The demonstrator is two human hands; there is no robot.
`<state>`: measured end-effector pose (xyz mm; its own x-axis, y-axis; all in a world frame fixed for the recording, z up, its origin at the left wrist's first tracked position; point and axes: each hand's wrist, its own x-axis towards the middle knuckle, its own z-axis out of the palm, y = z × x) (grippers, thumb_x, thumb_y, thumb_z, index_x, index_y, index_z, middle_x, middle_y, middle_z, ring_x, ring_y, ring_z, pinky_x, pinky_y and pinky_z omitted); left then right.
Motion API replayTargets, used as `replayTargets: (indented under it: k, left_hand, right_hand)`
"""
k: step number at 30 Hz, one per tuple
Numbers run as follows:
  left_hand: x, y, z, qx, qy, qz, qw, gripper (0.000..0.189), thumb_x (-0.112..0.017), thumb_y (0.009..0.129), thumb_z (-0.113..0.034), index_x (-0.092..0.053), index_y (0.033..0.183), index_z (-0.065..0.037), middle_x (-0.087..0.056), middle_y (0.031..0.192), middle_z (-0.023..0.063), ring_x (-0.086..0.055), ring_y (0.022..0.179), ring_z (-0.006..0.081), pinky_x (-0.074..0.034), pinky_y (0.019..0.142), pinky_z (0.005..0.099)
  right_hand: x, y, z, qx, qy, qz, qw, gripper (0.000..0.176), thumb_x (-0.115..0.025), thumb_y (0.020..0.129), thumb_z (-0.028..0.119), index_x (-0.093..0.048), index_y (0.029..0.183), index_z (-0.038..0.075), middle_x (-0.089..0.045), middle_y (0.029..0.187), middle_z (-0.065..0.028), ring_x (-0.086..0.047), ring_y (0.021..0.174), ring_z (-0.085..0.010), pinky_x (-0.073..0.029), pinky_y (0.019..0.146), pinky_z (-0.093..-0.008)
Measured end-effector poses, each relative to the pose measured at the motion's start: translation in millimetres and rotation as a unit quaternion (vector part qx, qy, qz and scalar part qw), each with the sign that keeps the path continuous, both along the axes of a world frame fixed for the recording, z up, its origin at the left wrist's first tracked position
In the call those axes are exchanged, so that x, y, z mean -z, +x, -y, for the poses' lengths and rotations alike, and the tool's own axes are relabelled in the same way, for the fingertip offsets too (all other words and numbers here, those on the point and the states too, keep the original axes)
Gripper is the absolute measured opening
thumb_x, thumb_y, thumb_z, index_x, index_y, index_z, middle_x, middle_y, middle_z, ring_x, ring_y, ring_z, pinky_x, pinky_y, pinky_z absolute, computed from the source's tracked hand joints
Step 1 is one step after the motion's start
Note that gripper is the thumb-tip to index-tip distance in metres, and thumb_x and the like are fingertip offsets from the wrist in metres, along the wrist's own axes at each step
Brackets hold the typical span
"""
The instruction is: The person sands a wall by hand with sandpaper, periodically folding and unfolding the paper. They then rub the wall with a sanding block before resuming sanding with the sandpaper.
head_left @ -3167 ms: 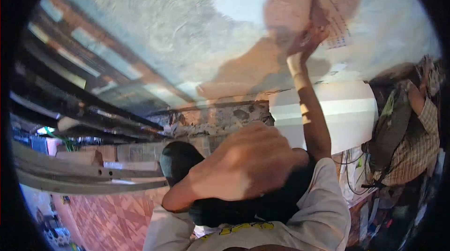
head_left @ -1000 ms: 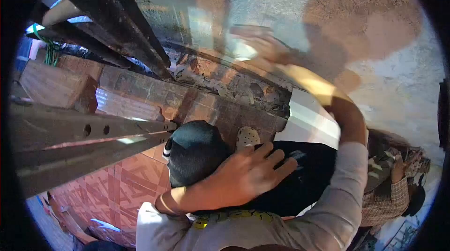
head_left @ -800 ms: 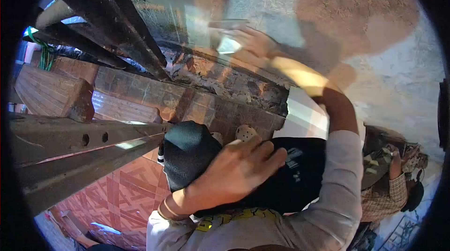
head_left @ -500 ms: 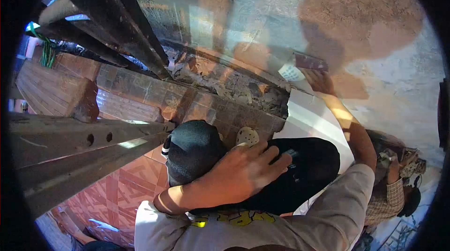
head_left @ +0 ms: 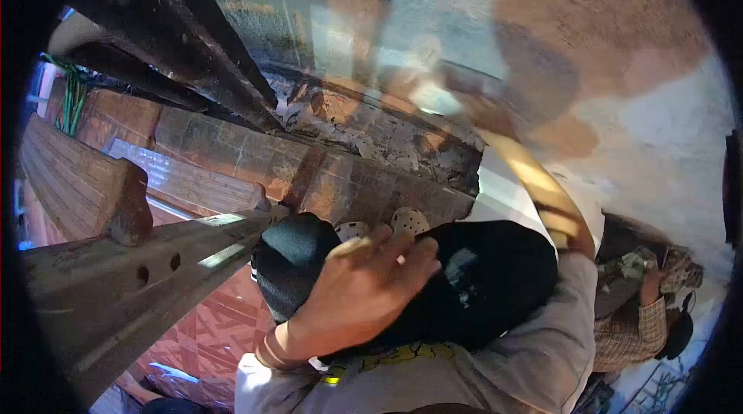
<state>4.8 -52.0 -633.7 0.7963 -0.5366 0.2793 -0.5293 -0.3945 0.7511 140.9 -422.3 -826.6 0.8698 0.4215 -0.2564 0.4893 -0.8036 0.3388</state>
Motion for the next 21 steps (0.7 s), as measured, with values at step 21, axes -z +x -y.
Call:
replayTargets:
  k: [21]
  left_hand:
    - [-8.2, -0.9, 1.0, 0.0, 0.058, -0.082, 0.995, 0.026, -0.073, 0.081, -0.017, -0.061, 0.099, -0.003, -0.062, 0.086, 0.0093, -0.062, 0.072, 0.0261, -0.051, 0.061, 0.0362]
  right_hand:
    - [-10.4, -6.8, -24.2, 0.204, 0.142, -0.137, 0.959, 0.05, -0.057, 0.092, 0.033, -0.047, 0.138, 0.02, -0.054, 0.135, -0.0044, -0.047, 0.127, -0.0236, -0.036, 0.108, -0.0448]
